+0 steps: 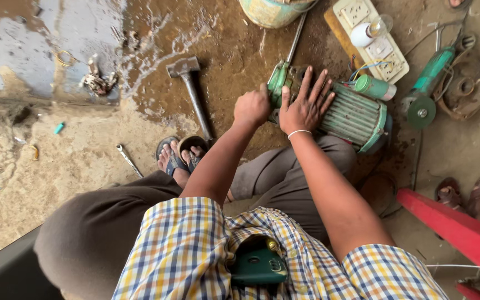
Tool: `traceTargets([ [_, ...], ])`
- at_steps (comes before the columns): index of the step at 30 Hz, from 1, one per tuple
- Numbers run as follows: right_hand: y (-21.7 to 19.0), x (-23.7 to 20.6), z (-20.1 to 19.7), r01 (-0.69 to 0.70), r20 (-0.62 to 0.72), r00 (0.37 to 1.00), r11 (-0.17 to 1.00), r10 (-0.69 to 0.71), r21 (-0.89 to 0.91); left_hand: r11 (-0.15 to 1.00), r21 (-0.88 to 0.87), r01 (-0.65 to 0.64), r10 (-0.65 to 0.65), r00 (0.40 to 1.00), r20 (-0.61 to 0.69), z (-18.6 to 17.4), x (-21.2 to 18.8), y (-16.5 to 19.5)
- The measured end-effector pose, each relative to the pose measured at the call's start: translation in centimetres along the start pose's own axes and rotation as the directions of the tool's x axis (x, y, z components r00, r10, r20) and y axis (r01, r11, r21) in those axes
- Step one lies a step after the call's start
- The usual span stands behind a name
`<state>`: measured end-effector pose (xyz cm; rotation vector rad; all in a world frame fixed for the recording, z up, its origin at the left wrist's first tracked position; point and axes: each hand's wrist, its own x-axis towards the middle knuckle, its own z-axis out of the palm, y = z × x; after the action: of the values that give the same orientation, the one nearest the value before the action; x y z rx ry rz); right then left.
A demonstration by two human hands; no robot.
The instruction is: The person sits on the floor repairing a green electric water pump motor. They hold the pump steady with one hand while using a spanner and a hammer on its casing, repositioning the unit and working on its bolts throughout the clip.
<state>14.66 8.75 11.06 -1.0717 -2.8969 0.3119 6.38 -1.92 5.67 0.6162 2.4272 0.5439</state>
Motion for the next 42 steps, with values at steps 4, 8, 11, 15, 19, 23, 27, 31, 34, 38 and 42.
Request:
traceTargets([
  [4,0.3,-0.2,0.1,0.028,-0.001,1.0,1.0,-0.028,0.009,0.99,-0.122,-0.076,0.068,0.995,-0.068,3.2,-0.1,-2.9],
  [8,0.3,-0.1,0.1,0.055,0.011,0.998,0.998,-0.055,0.009,0.965,-0.218,-0.149,0.122,0.984,-0.133,4.7,1.5,-5.1],
  [11,0.2,0.0,0.0,0.055,0.007,0.998,0.998,-0.055,0.001,0.979,-0.143,-0.143,0.139,0.99,-0.032,5.3,2.9,-5.8],
  [15,0.1,-0.1,-0.2,0.071,-0.022,0.997,0.997,-0.071,0.009,0.984,-0.177,0.031,-0.045,0.996,-0.073,5.3,3.0,-5.8],
  [19,0.0,-0.2,-0.3,0.052,-0.009,0.999,0.999,-0.052,0.009,0.976,-0.215,0.043,-0.056,0.997,-0.054,2.9,2.1,-4.9],
  [23,-0.2,-0.2,-0.5,0.033,0.005,0.999,0.999,-0.033,0.009,0.986,-0.148,-0.073,0.076,0.997,0.015,-0.7,2.1,-2.9],
  [27,-0.3,-0.3,-0.5,0.023,0.006,1.0,1.0,-0.023,0.012,0.993,-0.111,-0.042,0.061,0.983,0.174,-4.3,2.5,0.2],
  [31,-0.3,-0.2,-0.3,0.026,0.0,1.0,1.0,-0.026,-0.001,0.997,-0.055,-0.06,0.073,0.96,0.269,-7.5,4.0,3.5],
  [34,-0.2,-0.1,0.0,0.014,-0.012,1.0,0.999,-0.014,-0.039,1.0,0.021,0.011,-0.019,0.895,0.447,-8.7,6.2,5.5],
  [38,-0.1,-0.1,0.1,-0.002,-0.001,1.0,0.998,0.002,-0.06,0.979,0.04,-0.198,0.135,0.789,0.599,-8.6,9.6,6.6],
  [42,-0.2,-0.1,-0.2,0.004,0.019,1.0,0.998,-0.003,-0.057,0.955,0.124,-0.271,0.103,0.691,0.715,-9.6,13.0,8.0],
])
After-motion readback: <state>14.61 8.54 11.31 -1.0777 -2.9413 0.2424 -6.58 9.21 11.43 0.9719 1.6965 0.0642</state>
